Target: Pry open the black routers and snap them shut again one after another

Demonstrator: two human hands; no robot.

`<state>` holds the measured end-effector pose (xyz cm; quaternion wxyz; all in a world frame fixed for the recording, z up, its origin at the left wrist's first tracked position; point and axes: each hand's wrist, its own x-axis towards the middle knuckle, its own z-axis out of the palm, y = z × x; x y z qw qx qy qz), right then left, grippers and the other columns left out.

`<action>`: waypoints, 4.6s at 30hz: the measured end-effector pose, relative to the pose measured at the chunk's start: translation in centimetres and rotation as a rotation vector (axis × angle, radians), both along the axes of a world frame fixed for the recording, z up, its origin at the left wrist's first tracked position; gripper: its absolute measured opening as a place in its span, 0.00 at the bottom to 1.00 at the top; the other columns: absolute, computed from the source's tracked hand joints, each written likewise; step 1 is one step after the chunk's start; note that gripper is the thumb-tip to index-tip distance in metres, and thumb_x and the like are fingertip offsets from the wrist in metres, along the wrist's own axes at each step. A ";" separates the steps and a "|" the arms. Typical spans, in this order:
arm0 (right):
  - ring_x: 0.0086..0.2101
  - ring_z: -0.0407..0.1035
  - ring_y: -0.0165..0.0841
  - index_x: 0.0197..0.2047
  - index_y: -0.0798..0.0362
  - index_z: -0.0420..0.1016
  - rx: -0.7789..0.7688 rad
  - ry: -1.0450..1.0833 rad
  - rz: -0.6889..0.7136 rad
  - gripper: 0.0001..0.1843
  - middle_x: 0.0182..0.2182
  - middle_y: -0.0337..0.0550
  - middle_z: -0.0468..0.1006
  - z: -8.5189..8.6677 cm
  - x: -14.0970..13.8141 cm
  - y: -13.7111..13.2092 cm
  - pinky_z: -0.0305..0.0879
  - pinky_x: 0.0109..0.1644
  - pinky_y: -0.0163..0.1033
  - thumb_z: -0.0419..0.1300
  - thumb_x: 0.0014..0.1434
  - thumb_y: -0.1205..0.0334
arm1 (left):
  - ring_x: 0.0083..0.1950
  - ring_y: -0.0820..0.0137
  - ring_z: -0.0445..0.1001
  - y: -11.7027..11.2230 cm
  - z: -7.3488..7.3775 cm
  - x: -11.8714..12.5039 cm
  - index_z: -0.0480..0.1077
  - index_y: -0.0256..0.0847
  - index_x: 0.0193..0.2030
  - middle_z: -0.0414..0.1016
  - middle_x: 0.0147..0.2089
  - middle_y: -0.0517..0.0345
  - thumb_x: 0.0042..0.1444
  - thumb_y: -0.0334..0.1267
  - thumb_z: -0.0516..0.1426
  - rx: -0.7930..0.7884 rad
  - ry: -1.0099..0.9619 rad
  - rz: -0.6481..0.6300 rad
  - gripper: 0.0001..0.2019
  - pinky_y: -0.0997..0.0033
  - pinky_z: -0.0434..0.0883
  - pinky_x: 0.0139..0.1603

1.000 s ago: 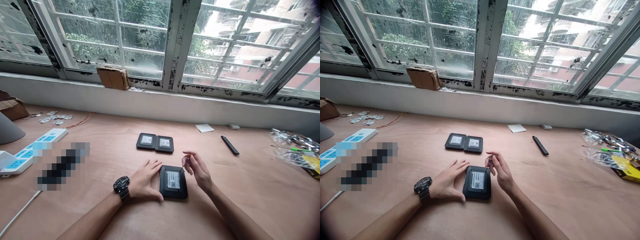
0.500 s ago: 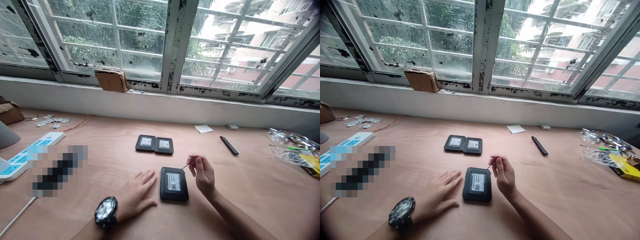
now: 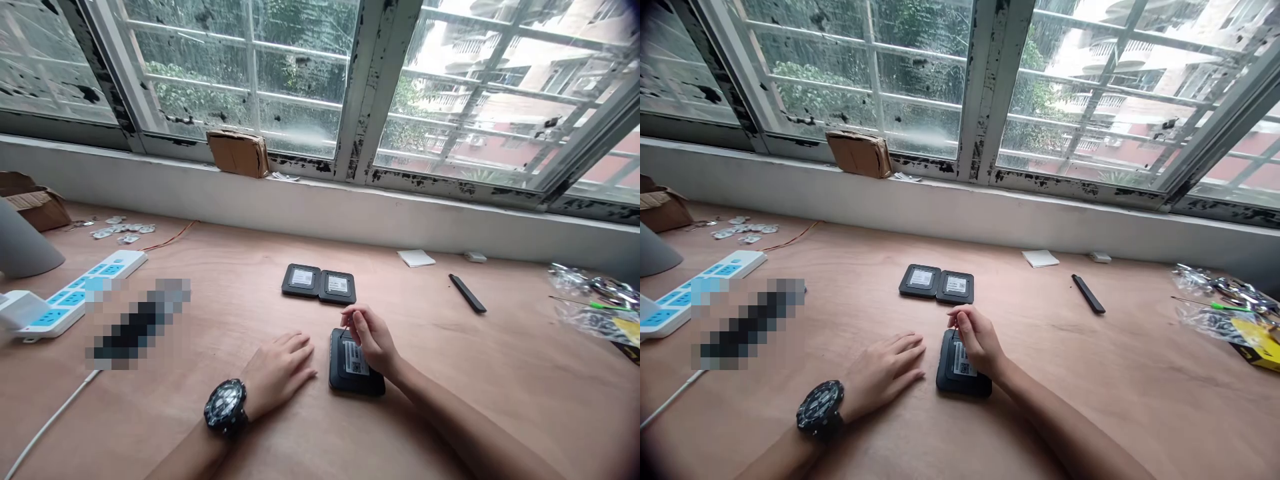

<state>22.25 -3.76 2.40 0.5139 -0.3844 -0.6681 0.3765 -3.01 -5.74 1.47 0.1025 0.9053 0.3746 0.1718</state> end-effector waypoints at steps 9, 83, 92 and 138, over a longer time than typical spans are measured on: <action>0.21 0.54 0.27 0.55 0.47 0.67 -0.184 0.134 0.128 0.19 0.30 0.37 0.71 2.0 -0.2 0.6 0.56 0.24 0.34 0.49 0.72 0.44 | 0.61 0.55 0.72 0.0 0.2 0.0 0.73 0.47 0.53 0.75 0.58 0.52 0.68 0.42 0.56 0.003 -0.022 -0.024 0.10 0.55 0.74 0.59; 0.34 0.70 0.39 0.33 0.48 0.62 -0.007 -0.959 -0.296 0.25 0.33 0.45 0.75 -0.6 3.0 0.8 0.60 0.37 0.41 0.53 0.66 0.35 | 0.72 0.47 0.59 2.3 -2.1 4.7 0.44 0.43 0.77 0.56 0.73 0.42 0.42 0.54 0.73 -0.203 -0.272 -0.085 0.62 0.48 0.61 0.72; 0.37 0.71 0.39 0.35 0.49 0.65 0.014 -0.937 -0.296 0.25 0.37 0.45 0.73 -1.1 3.0 0.7 0.63 0.41 0.42 0.51 0.67 0.34 | 0.73 0.47 0.58 2.1 -1.5 4.7 0.44 0.42 0.77 0.56 0.73 0.41 0.43 0.55 0.73 -0.227 -0.261 -0.082 0.61 0.47 0.60 0.72; 0.34 0.69 0.36 0.30 0.49 0.63 -0.118 -0.720 -0.132 0.25 0.34 0.40 0.73 1.5 3.8 0.8 0.64 0.37 0.39 0.63 0.60 0.37 | 0.72 0.40 0.57 2.3 -2.4 4.4 0.37 0.43 0.78 0.53 0.75 0.38 0.38 0.53 0.74 -0.241 -0.306 -0.101 0.67 0.42 0.60 0.71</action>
